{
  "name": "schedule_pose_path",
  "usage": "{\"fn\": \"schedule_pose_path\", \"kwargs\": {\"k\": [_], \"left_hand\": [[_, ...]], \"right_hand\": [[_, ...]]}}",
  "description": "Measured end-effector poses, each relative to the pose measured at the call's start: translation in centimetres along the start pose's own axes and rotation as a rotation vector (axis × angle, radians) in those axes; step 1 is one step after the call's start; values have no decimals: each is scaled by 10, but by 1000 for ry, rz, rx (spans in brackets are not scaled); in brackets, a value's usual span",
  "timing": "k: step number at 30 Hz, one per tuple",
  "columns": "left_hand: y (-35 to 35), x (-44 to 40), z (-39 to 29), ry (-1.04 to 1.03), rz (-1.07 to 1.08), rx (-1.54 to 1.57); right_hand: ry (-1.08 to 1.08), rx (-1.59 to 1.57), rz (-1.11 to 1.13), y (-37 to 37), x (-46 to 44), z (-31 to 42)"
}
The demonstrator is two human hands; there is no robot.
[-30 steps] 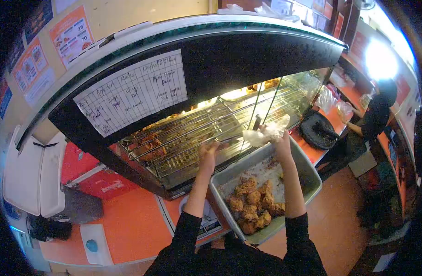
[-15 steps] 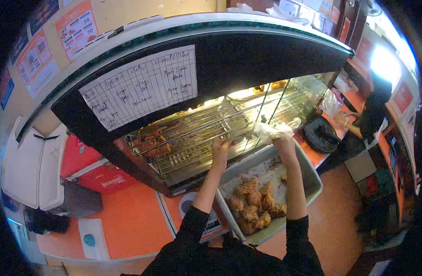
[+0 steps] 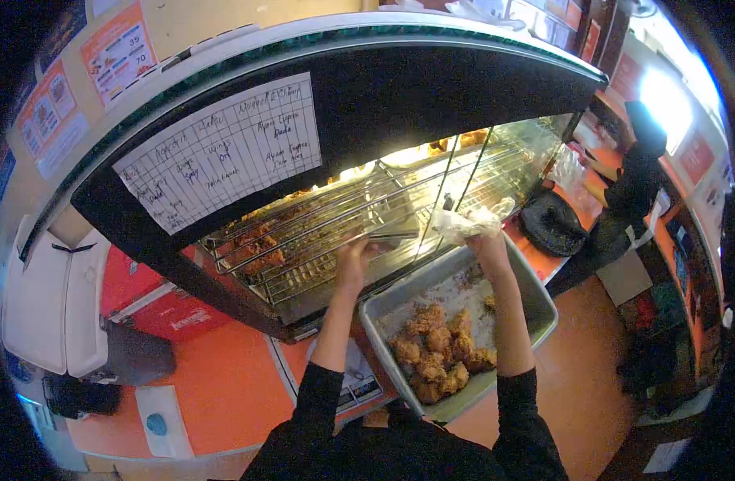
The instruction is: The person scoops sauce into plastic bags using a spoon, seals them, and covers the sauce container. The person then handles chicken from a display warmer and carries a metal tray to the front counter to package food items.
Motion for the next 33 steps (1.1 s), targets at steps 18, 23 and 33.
{"fn": "schedule_pose_path", "kwargs": {"k": [18, 23, 33], "left_hand": [[-2, 2, 10, 0, -19, -4], [-16, 14, 5, -55, -70, -82], [-33, 10, 15, -134, -139, -2]], "right_hand": [[-146, -24, 48, -14, 11, 28], [-154, -78, 65, -17, 12, 32], [-323, -213, -34, -10, 12, 23]]}}
Point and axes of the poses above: each hand's wrist, its own x-axis away from the middle knuckle, its own y-axis out of the back of the hand, z = x × y, the point moved 3 cm from there along -x, towards the middle knuckle, and after that the axes turned 3 degrees about -y, right-handed, at the moved point
